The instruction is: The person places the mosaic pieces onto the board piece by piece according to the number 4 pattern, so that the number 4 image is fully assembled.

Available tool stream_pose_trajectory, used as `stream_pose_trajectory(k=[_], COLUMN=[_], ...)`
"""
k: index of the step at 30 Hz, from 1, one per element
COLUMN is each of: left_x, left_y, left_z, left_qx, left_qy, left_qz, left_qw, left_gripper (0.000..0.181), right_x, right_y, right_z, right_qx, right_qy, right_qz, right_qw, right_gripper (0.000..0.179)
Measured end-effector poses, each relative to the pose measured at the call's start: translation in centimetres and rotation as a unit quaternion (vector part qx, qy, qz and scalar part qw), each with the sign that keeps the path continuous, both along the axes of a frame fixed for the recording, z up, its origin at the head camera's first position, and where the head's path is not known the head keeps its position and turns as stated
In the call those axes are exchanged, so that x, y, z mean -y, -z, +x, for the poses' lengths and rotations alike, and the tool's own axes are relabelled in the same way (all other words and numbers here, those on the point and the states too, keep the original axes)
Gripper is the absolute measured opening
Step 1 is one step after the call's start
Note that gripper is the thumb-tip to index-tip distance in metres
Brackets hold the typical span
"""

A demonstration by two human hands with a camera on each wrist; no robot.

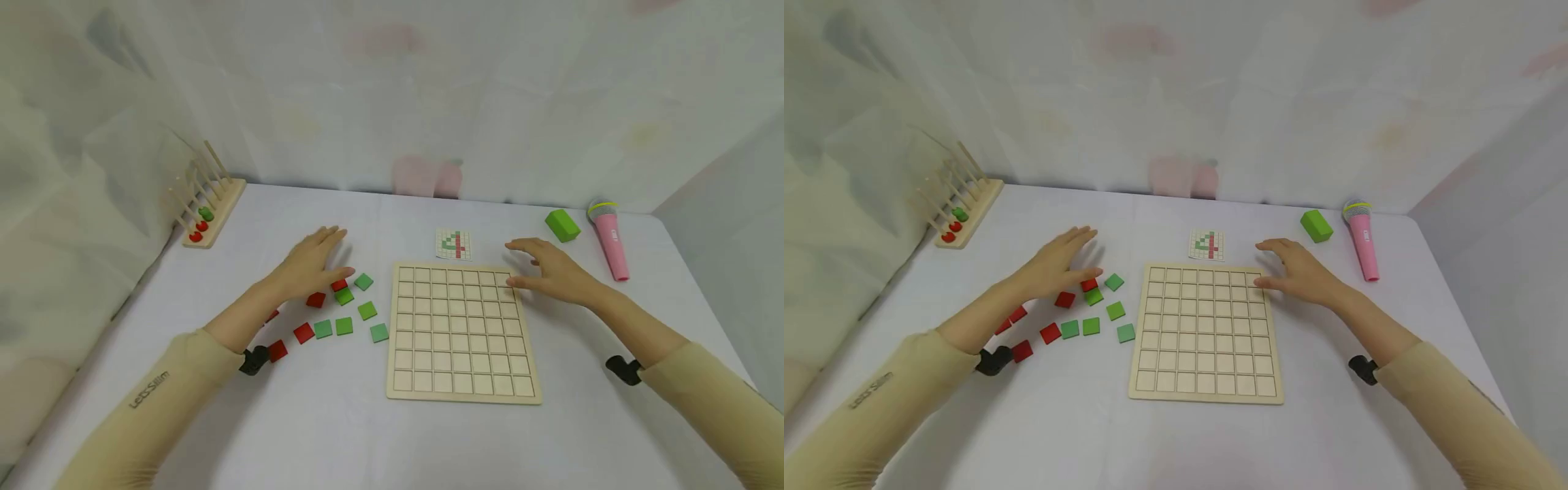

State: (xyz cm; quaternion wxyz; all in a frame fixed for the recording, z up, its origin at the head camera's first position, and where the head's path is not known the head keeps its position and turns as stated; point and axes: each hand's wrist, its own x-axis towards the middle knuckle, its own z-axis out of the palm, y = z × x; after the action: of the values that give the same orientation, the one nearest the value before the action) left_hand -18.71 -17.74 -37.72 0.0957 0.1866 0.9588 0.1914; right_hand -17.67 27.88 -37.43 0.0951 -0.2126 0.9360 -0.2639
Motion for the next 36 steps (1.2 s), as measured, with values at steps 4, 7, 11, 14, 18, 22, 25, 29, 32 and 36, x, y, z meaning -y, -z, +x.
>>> stream_pose_trajectory(k=[4,7,11,14,18,22,25,29,32,36], left_x=[-1.3,-2.0,-2.5,-2.8,-3.1,-3.3,-3.4,-3.3,-3.3,-3.5], left_y=[-0.4,-0.5,-0.3,-0.1,0.1,0.5,0.7,0.8,0.9,1.0], left_z=[0.0,0.0,0.0,-0.1,-0.3,-0.5,-0.6,-0.6,-0.6,-0.6], left_qx=[0.058,0.080,0.100,0.113,0.113,0.109,0.108,0.109,0.106,0.091], left_qy=[0.004,0.019,0.034,0.033,0.038,0.044,0.046,0.046,0.046,0.048], left_qz=[0.089,0.119,0.114,0.100,0.091,0.085,0.083,0.086,0.086,0.077], left_qw=[0.9944,0.9896,0.9879,0.9879,0.9887,0.9894,0.9896,0.9892,0.9896,0.9916], left_gripper=[0.061,0.051,0.046,0.044,0.041,0.039,0.038,0.038,0.037,0.033], right_x=[-0.4,-1.0,-1.6,-1.7,-1.8,-1.6,-1.5,-1.5,-1.6,-1.6], right_y=[0.2,0.6,1.0,1.2,1.4,1.6,1.8,2.1,2.2,2.2], right_z=[-0.4,-0.7,-0.8,-0.7,-0.5,-0.5,-0.6,-0.6,-0.6,-0.6], right_qx=[0.064,0.080,0.076,0.081,0.086,0.082,0.080,0.080,0.081,0.080], right_qy=[0.002,-0.005,-0.018,-0.025,-0.027,-0.031,-0.031,-0.030,-0.028,-0.026], right_qz=[-0.072,-0.087,-0.064,-0.052,-0.060,-0.062,-0.061,-0.062,-0.062,-0.060], right_qw=[0.9953,0.9930,0.9949,0.9951,0.9941,0.9942,0.9944,0.9944,0.9944,0.9947], right_gripper=[0.067,0.065,0.066,0.066,0.067,0.068,0.069,0.071,0.071,0.072])
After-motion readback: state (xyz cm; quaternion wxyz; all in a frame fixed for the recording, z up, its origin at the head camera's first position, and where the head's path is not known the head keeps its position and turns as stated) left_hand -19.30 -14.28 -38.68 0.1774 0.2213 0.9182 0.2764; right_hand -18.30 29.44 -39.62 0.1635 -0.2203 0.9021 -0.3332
